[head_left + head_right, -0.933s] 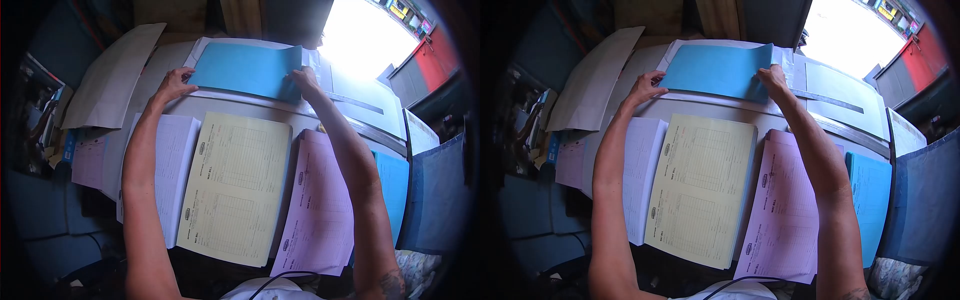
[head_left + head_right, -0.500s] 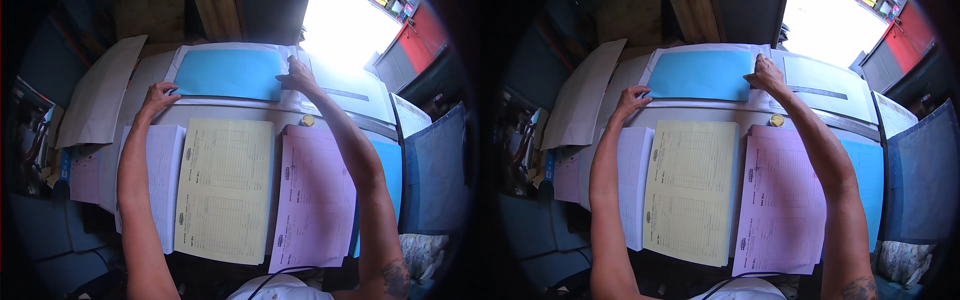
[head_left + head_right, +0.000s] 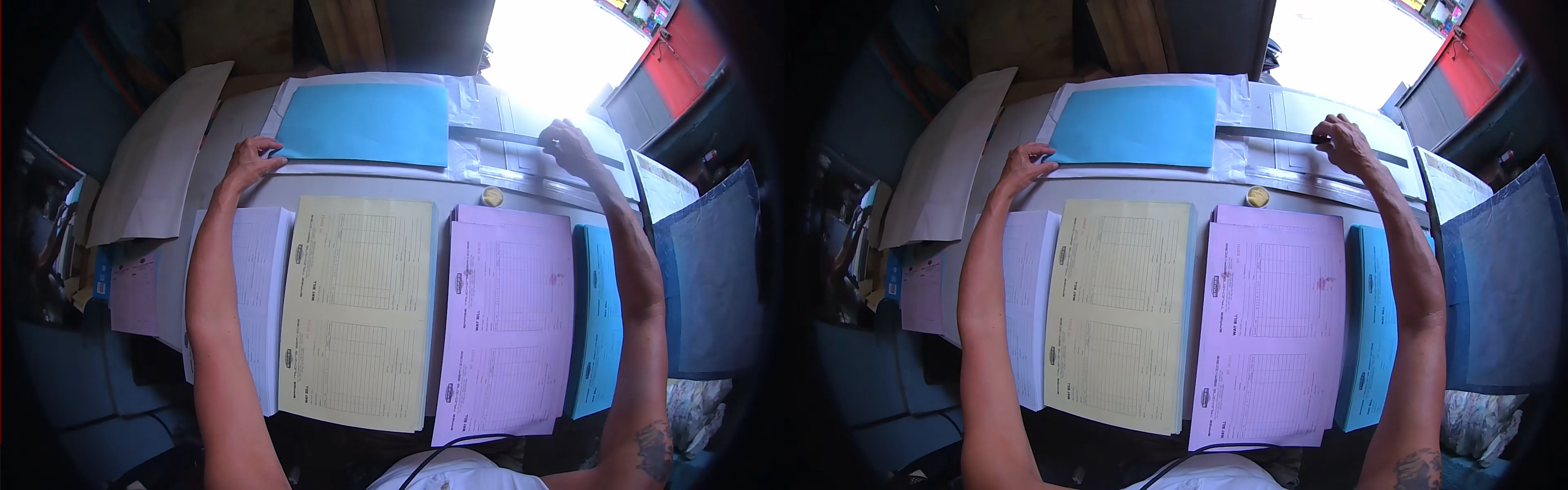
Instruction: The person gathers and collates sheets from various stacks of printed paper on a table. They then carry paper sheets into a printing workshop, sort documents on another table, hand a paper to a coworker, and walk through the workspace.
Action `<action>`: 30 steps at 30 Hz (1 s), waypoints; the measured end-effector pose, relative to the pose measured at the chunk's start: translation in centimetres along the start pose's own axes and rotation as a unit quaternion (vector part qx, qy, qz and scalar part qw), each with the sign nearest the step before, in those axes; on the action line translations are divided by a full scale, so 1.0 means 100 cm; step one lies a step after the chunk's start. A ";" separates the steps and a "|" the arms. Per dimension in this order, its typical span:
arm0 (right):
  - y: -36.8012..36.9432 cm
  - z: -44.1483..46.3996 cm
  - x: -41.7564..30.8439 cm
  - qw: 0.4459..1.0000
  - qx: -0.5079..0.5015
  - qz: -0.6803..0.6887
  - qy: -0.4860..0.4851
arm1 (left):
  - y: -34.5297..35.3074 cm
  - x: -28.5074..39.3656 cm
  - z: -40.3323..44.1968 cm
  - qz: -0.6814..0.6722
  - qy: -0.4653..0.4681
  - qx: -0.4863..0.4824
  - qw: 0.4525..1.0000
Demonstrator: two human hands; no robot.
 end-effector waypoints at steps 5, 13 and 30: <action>-0.025 -0.013 0.026 0.995 0.099 0.000 -0.009 | 0.004 -0.003 0.002 0.008 0.016 0.006 1.000; 0.033 -0.005 -0.042 0.999 0.032 -0.020 0.016 | -0.066 0.074 -0.052 0.042 0.069 0.209 0.975; -0.228 -0.529 -0.314 0.464 0.354 0.773 -0.250 | -0.330 0.375 -0.561 0.000 0.359 0.378 0.854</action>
Point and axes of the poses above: each hand's wrist, its own z-axis towards the middle knuckle, its own y-axis out of the palm, x = y × z, the point moved 9 cm from there along z, towards the middle knuckle, and after that the axes turned 15 degrees about z, right-handed, at the moved point
